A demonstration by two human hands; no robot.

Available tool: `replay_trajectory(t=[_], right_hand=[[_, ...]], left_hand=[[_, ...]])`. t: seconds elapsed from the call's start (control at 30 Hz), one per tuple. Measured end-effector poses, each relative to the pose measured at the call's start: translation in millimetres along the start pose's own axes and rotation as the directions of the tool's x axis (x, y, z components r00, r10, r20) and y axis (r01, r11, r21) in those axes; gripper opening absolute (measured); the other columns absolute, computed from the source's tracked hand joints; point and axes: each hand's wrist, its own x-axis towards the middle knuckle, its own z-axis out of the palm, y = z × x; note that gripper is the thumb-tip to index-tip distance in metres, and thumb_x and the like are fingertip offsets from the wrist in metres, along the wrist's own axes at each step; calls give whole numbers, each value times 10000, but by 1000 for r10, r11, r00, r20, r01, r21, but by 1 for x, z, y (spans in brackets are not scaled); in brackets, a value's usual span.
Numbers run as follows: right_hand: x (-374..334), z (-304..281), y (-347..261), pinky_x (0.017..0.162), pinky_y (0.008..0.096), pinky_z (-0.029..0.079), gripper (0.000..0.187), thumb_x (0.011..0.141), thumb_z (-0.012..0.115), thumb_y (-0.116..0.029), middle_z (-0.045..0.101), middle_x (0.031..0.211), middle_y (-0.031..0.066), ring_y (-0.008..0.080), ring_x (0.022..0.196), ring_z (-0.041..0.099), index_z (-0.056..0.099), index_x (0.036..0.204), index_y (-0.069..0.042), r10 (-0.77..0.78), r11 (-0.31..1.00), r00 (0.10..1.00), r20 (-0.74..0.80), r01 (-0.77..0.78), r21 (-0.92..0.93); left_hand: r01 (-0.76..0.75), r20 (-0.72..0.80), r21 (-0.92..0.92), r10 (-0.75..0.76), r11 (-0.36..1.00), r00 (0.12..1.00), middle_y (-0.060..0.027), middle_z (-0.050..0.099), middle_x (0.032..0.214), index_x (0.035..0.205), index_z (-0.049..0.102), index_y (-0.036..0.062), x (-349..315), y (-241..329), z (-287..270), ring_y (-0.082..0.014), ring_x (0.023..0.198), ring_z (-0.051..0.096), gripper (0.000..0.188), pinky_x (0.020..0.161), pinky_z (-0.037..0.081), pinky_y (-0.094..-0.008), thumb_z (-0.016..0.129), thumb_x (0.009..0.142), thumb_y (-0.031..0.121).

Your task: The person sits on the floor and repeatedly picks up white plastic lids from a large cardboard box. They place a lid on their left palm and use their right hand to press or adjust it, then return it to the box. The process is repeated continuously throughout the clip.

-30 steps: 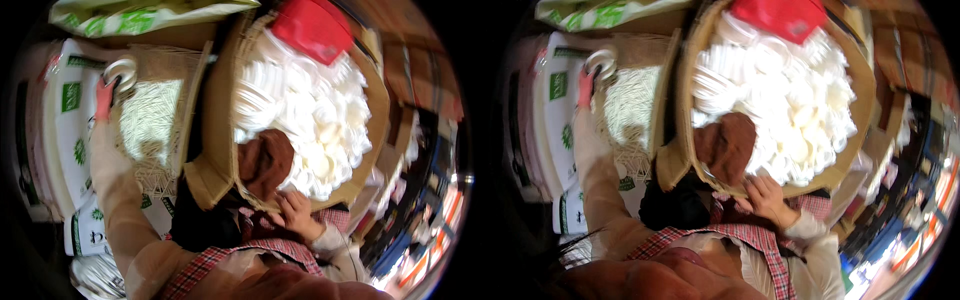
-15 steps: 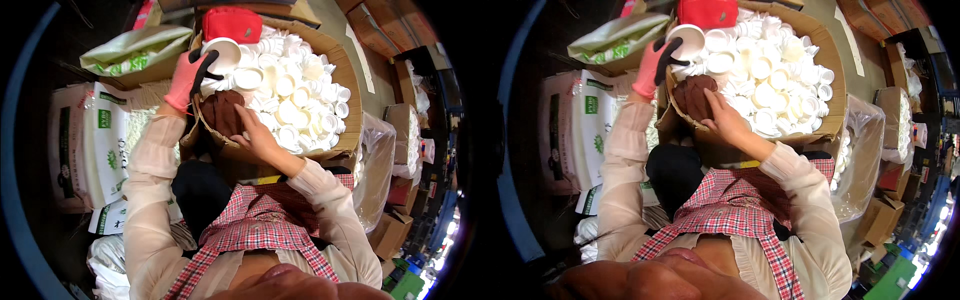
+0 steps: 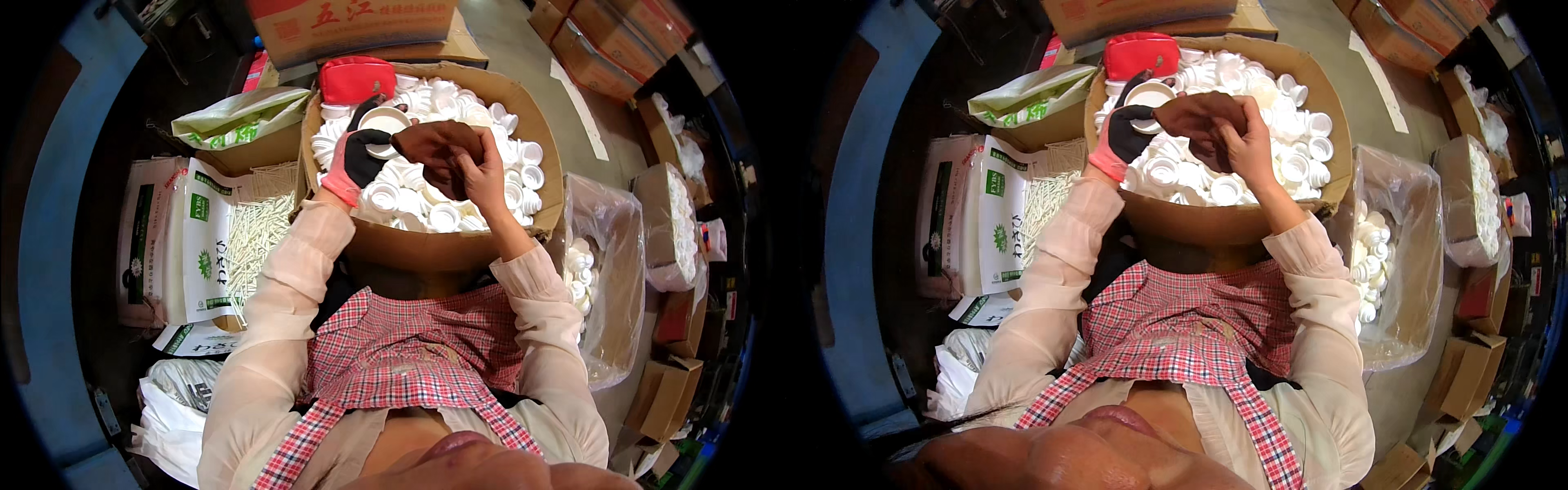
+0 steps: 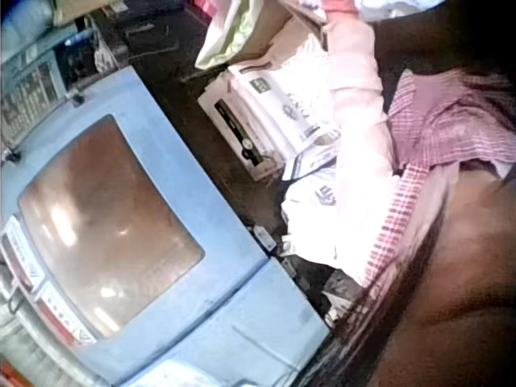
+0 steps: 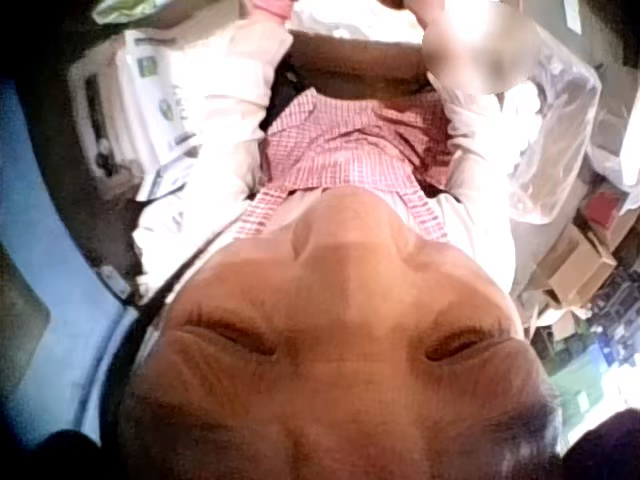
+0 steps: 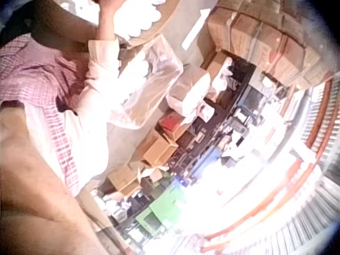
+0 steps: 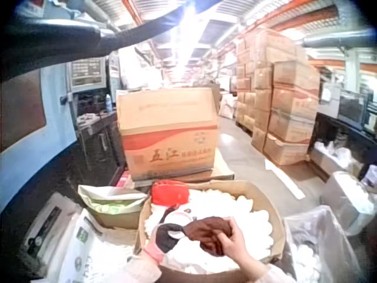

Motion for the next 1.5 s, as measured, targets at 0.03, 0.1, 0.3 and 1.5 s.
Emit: replay_trajectory(t=[0.03,0.1,0.3,1.5], right_hand=[[-1,-5,5,814,316,469,288,840,638,-10,574,978,89,223,901,573,514,1097,-48,-93,981,996,5,92,-170],[-6,-12,11,961,368,413,448,785,683,-23,484,1221,168,349,1127,495,514,1199,-49,-251,882,963,95,268,-389],[-35,-10,44,887,380,454,498,698,720,-18,503,1122,155,353,1016,542,555,1165,-60,-142,897,982,124,181,-404],[-26,-74,29,747,238,480,336,788,620,4,603,955,22,97,864,558,539,1108,-55,623,770,695,358,-625,-127]], left_hand=[[64,23,-10,-64,998,998,-162,537,1331,892,691,-24,-2,4,13,-235,1110,615,201,916,476,-306,697,695,-64],[72,42,-105,-68,992,997,-173,549,1311,1062,643,-1,-3,8,35,-240,1159,574,319,957,454,-318,695,748,-19],[317,376,-925,-610,-208,698,-177,586,1138,1185,485,72,10,-1,87,-356,1059,579,564,962,457,-502,417,948,579],[200,106,791,-451,579,886,-140,598,1119,1082,636,52,17,-74,80,-314,1075,528,508,899,436,-417,607,831,492]])
